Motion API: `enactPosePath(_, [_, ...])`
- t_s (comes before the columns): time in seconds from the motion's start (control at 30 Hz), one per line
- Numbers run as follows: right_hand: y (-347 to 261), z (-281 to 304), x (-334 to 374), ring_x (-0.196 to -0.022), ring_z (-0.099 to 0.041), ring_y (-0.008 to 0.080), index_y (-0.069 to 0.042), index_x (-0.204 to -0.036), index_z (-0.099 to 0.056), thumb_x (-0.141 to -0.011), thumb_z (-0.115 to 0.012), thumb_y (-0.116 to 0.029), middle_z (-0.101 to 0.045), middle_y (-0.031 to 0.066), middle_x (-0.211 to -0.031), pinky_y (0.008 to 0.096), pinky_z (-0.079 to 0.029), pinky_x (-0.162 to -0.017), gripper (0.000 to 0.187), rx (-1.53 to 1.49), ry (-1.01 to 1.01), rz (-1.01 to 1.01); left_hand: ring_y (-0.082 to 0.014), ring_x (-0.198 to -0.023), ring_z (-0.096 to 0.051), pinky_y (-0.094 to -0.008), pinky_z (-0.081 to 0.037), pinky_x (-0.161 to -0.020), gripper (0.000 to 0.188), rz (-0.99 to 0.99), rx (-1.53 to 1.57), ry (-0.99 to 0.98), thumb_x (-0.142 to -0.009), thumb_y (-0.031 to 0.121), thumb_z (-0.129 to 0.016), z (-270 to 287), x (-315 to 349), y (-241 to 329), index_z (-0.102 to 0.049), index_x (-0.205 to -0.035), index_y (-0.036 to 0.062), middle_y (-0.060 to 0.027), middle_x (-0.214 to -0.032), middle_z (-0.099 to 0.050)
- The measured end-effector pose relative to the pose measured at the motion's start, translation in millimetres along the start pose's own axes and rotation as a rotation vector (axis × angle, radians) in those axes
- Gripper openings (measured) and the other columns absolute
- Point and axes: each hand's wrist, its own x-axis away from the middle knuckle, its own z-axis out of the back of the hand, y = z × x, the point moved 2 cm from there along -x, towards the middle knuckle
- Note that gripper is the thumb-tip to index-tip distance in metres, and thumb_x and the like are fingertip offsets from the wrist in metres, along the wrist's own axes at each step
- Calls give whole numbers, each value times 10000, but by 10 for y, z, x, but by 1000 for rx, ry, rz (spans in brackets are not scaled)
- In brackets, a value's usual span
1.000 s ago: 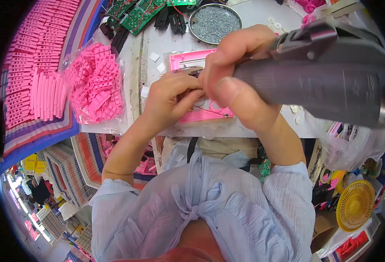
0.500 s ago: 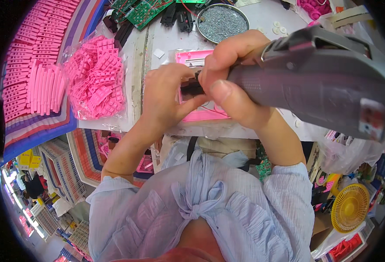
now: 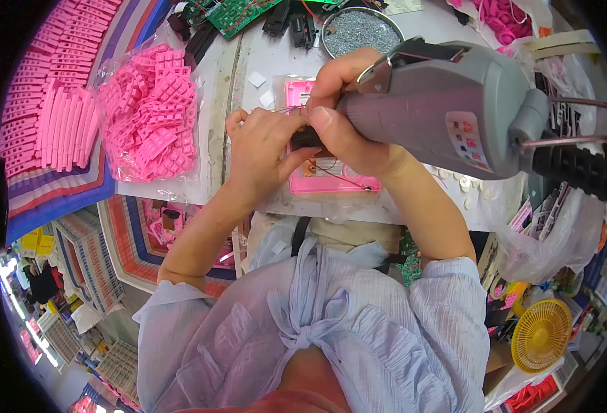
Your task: The recorder is assembling electronic toy banks, installing internal components such as circuit boards, wires, and battery compartments using a hot glue gun.
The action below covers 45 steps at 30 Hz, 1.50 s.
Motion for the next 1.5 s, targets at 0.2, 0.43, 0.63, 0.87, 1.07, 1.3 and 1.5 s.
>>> enactPosePath(0.2, [15, -92, 18, -607, -504, 125, -50, -1054, -460, -913, -661, -142, -528, 51, -727, 292, -446, -568, 262, 61, 17, 17, -183, -882, -576, -427, -299, -856, 497, -43, 20, 45, -677, 309, -836, -24, 0, -5, -646, -1100, 129, 17, -947, -644])
enactPosePath(0.43, [3, -133, -47, -511, -445, 134, -58, -951, -459, -911, -656, -87, -506, 59, -636, 307, -408, -493, 203, 268, -164, 40, -183, -870, -571, -423, -297, -845, 465, -76, 58, 115, -690, 265, -824, -77, 65, -44, -641, -1090, 113, 12, -922, -621])
enactPosePath(0.63, [60, -37, -68, -547, -489, 151, -41, -1009, -499, -875, -707, -106, -540, 77, -672, 304, -439, -529, 256, 93, -111, 24, -197, -940, -580, -431, -292, -870, 450, -84, 59, 86, -681, 268, -822, -62, 13, -27, -650, -1069, 119, 12, -942, -628])
enactPosePath(0.87, [-170, 221, 111, -1029, -584, 250, -34, -1384, -500, -675, -844, -129, -628, 101, -1116, 379, -489, -875, 794, 736, -288, -291, -213, -1086, -561, -473, -264, -978, 467, -78, 55, 45, -693, 325, -827, -97, -23, -143, -650, -1080, 131, 12, -1048, -651])
enactPosePath(1.07, [-59, 470, 184, -1044, -619, 258, -57, -1264, -624, -789, -781, -106, -655, 121, -1164, 367, -490, -876, 503, 842, -427, -302, -250, -1091, -580, -454, -267, -1015, 692, 161, 303, 85, -762, 365, -802, -163, -15, -193, -474, -1296, 70, -36, -1091, -673])
enactPosePath(1.3, [228, 600, -160, -729, -595, 203, 47, -1036, -648, -1026, -531, -307, -650, 148, -800, 357, -479, -693, 373, 845, -274, -713, -261, -1104, -536, -448, -294, -991, 719, 143, 280, 76, -811, 347, -749, -190, -5, -150, -439, -1379, 34, -56, -1121, -663])
enactPosePath(1.5, [128, 505, -227, -858, -620, 295, 11, -1026, -650, -926, -659, -288, -680, 156, -955, 385, -510, -785, 315, 1366, -295, -615, -286, -1094, -502, -458, -309, -964, 622, 79, -4, -10, -807, 345, -735, -177, -50, 9, -591, -1316, 18, -93, -1150, -590])
